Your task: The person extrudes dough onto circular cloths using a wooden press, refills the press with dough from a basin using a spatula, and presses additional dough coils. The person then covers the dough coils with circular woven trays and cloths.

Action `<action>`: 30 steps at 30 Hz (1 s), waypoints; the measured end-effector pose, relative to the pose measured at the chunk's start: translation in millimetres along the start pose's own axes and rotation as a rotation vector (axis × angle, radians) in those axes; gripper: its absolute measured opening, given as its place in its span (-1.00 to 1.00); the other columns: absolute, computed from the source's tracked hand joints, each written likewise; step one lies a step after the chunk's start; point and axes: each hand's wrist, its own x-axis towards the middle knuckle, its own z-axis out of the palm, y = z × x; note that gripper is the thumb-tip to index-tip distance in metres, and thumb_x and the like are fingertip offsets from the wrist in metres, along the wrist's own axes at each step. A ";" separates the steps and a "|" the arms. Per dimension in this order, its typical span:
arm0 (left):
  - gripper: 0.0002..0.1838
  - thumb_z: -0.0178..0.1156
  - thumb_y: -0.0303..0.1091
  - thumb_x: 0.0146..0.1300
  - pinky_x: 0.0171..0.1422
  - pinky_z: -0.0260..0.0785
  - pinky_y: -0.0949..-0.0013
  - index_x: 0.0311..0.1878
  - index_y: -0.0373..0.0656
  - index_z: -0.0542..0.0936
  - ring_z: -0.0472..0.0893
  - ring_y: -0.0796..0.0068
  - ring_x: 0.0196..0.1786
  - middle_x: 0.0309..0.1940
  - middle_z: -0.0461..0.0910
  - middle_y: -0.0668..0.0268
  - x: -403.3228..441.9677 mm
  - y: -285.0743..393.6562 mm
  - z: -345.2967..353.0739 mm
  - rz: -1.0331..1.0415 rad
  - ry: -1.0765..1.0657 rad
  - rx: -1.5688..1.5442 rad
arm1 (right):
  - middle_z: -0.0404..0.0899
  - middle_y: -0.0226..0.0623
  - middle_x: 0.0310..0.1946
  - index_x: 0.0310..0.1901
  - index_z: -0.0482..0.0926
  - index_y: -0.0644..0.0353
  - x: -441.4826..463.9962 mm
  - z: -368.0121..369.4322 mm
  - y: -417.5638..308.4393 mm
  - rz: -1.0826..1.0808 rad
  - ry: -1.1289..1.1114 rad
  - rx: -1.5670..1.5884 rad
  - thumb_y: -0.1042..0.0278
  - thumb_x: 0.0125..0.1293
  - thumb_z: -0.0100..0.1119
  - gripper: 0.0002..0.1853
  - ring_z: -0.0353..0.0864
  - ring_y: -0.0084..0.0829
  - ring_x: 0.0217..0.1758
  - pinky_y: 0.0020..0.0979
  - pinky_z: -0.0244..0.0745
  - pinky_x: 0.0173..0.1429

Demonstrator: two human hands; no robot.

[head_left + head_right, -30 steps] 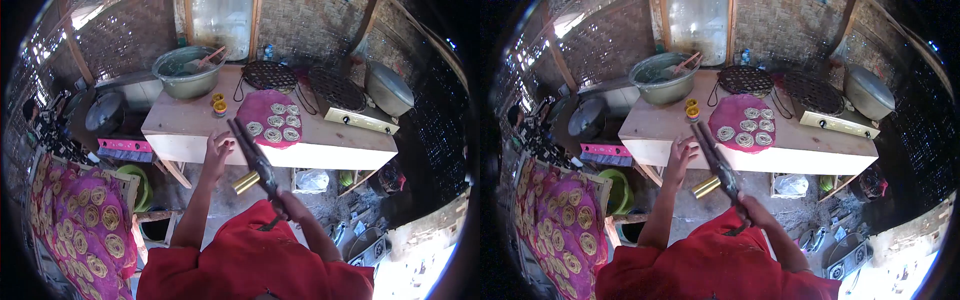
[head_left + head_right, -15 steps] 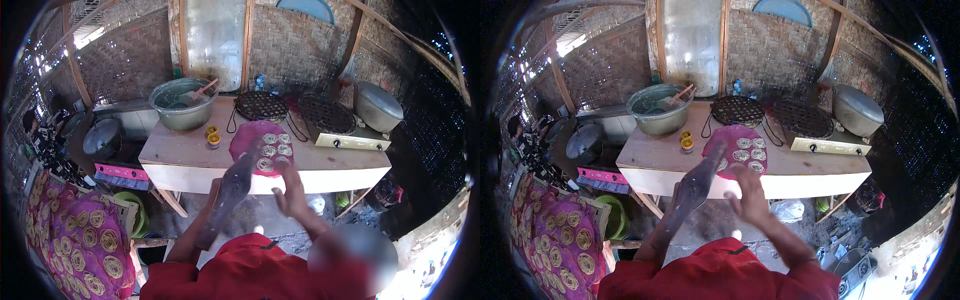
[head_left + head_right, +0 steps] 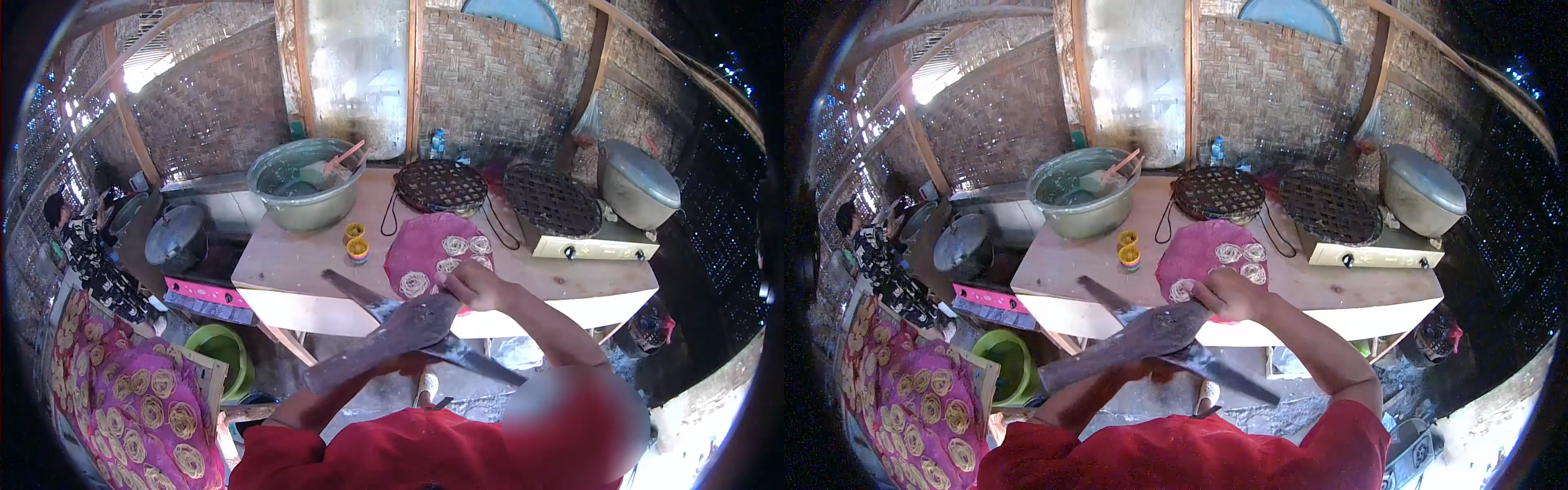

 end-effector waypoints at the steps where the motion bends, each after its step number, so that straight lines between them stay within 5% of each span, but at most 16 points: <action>1: -0.76 0.24 -0.34 0.11 -0.63 0.23 0.43 -0.18 -0.21 0.50 0.43 0.55 -0.67 -0.68 0.42 0.35 9.9 -22.5 -5.0 0.009 -0.036 -0.325 | 0.49 0.05 -0.50 -0.40 0.54 0.28 12.5 0.7 3.1 -0.029 0.022 0.076 -0.03 0.40 -0.22 -0.48 0.47 0.08 -0.46 -0.05 0.34 -0.26; 2: -0.75 0.25 -0.32 0.12 -0.74 0.13 0.50 -0.19 -0.22 0.48 0.35 0.63 -0.78 -0.76 0.35 0.41 19.8 -45.0 -10.0 0.007 -0.076 -0.650 | 0.49 0.01 -0.37 -0.19 0.50 0.23 19.6 -5.8 4.4 -0.293 0.169 0.027 -0.01 0.38 -0.16 -0.58 0.49 0.06 -0.44 -0.06 0.35 -0.25; 4: -0.74 0.24 -0.31 0.12 -0.63 0.23 0.43 -0.16 -0.20 0.49 0.42 0.55 -0.66 -0.66 0.42 0.38 39.0 -42.9 -32.7 -0.046 -0.129 -0.470 | 0.46 -0.13 -0.12 0.19 0.29 0.09 44.4 -43.2 -55.3 -0.713 0.309 -0.023 0.11 0.31 0.00 -0.54 0.51 -0.04 -0.36 -0.14 0.40 -0.23; 6: -0.74 0.25 -0.31 0.12 -0.53 0.28 0.40 -0.15 -0.18 0.49 0.46 0.50 -0.56 -0.58 0.44 0.35 61.7 -16.3 -47.4 -0.008 -0.161 -0.180 | 0.43 -0.24 0.00 0.36 0.12 0.00 52.7 -65.8 -99.6 -0.861 0.308 -0.012 0.19 0.26 0.10 -0.35 0.53 -0.12 -0.30 -0.21 0.43 -0.22; 8: -0.73 0.26 -0.31 0.11 -0.43 0.32 0.37 -0.15 -0.17 0.50 0.49 0.45 -0.47 -0.50 0.47 0.33 85.1 16.6 -60.1 0.077 -0.180 0.228 | 0.45 -0.24 -0.16 0.39 0.03 -0.02 53.6 -80.0 -116.2 -0.669 -0.212 -0.237 0.35 0.16 0.19 -0.22 0.53 -0.18 -0.30 -0.28 0.46 -0.30; 10: -0.73 0.26 -0.31 0.10 -0.33 0.36 0.34 -0.14 -0.15 0.51 0.52 0.41 -0.37 -0.42 0.50 0.30 104.2 43.6 -70.3 0.145 -0.161 0.617 | 0.40 -0.24 -0.30 0.32 0.11 0.01 67.8 -86.8 -86.7 -0.724 -0.055 -0.121 0.49 0.19 0.12 -0.33 0.53 -0.32 -0.33 -0.38 0.44 -0.38; 12: -0.72 0.27 -0.31 0.09 -0.22 0.41 0.31 -0.13 -0.13 0.51 0.55 0.36 -0.27 -0.34 0.53 0.27 113.4 52.6 -80.6 0.135 -0.061 0.887 | 0.35 -0.32 -0.36 0.20 0.21 0.05 80.0 -103.7 -58.4 -0.376 0.274 0.283 0.60 0.23 0.01 -0.49 0.47 -0.48 -0.37 -0.41 0.40 -0.39; 14: -0.72 0.28 -0.31 0.08 -0.12 0.45 0.27 -0.12 -0.12 0.52 0.58 0.31 -0.17 -0.26 0.56 0.24 113.0 36.9 -98.0 0.067 0.118 1.051 | 0.38 -0.41 -0.37 0.12 0.25 0.07 84.7 -126.6 -9.5 -0.250 0.458 0.373 0.61 0.26 -0.02 -0.59 0.43 -0.57 -0.41 -0.44 0.38 -0.41; 15: -0.72 0.30 -0.33 0.05 -0.15 0.46 0.24 -0.14 -0.11 0.53 0.58 0.24 -0.22 -0.30 0.57 0.21 109.2 0.9 -123.4 0.366 0.222 0.956 | 0.31 -0.45 -0.48 0.13 0.24 0.04 74.4 -141.5 14.3 -0.149 0.575 0.498 0.57 0.28 -0.04 -0.60 0.31 -0.62 -0.53 -0.50 0.27 -0.52; 17: -0.69 0.33 -0.33 0.03 -0.10 0.46 0.25 -0.13 -0.11 0.54 0.59 0.27 -0.20 -0.28 0.59 0.24 108.7 -28.4 -144.2 0.125 0.488 0.935 | 0.16 -0.55 -0.68 0.15 0.22 -0.01 54.1 -171.0 62.6 0.015 0.845 0.780 0.50 0.32 -0.09 -0.63 0.08 -0.71 -0.78 -0.61 0.05 -0.74; 20: -0.74 0.34 -0.31 0.01 -0.16 0.48 0.32 -0.21 -0.13 0.57 0.62 0.36 -0.28 -0.30 0.61 0.28 125.4 -32.8 -135.0 0.156 0.574 0.728 | 0.06 -0.56 -0.70 0.15 0.25 -0.10 33.1 -173.7 131.6 -0.158 1.052 1.180 0.45 0.37 -0.13 -0.65 0.00 -0.72 -0.80 -0.64 -0.01 -0.77; 22: -0.65 0.36 -0.31 0.01 0.02 0.43 0.30 -0.10 -0.12 0.56 0.59 0.31 -0.07 -0.18 0.61 0.27 145.7 -58.2 -140.8 0.182 0.506 0.670 | 0.07 -0.56 -0.69 0.15 0.29 -0.11 28.8 -167.9 169.1 -0.273 1.063 1.354 0.44 0.39 -0.15 -0.67 0.01 -0.74 -0.79 -0.65 0.01 -0.77; 23: -0.70 0.35 -0.32 -0.02 0.07 0.37 0.32 -0.17 -0.12 0.58 0.58 0.37 -0.12 -0.26 0.61 0.32 154.3 -54.7 -133.7 0.149 0.526 0.339 | 0.08 -0.56 -0.68 0.14 0.30 -0.11 28.8 -164.7 187.2 -0.308 1.067 1.416 0.43 0.40 -0.16 -0.68 0.01 -0.74 -0.79 -0.66 0.02 -0.77; 24: -0.70 0.35 -0.32 -0.02 0.07 0.37 0.32 -0.17 -0.12 0.58 0.58 0.37 -0.12 -0.26 0.61 0.32 166.1 -57.1 -135.9 0.154 0.521 0.336 | 0.08 -0.56 -0.68 0.13 0.32 -0.11 29.5 -160.7 204.2 -0.342 1.067 1.483 0.42 0.41 -0.16 -0.70 0.02 -0.75 -0.79 -0.66 0.04 -0.77; 27: -0.45 0.29 -0.22 0.09 0.04 0.42 0.30 0.12 -0.27 0.39 0.55 0.34 -0.09 -0.11 0.55 0.13 192.6 -70.4 -153.2 0.115 0.342 0.963 | 0.08 -0.55 -0.69 0.08 0.34 -0.10 31.3 -154.9 240.5 -0.369 1.064 1.576 0.41 0.41 -0.17 -0.73 0.03 -0.73 -0.80 -0.66 0.07 -0.77; 30: -0.41 0.32 -0.26 0.04 0.14 0.39 0.36 0.15 -0.19 0.39 0.54 0.37 0.00 0.00 0.52 0.14 219.3 -96.9 -171.9 0.112 0.303 0.797 | 0.09 -0.55 -0.69 0.07 0.35 -0.10 35.5 -154.1 261.0 -0.355 1.074 1.609 0.40 0.41 -0.15 -0.75 0.02 -0.73 -0.80 -0.66 0.07 -0.77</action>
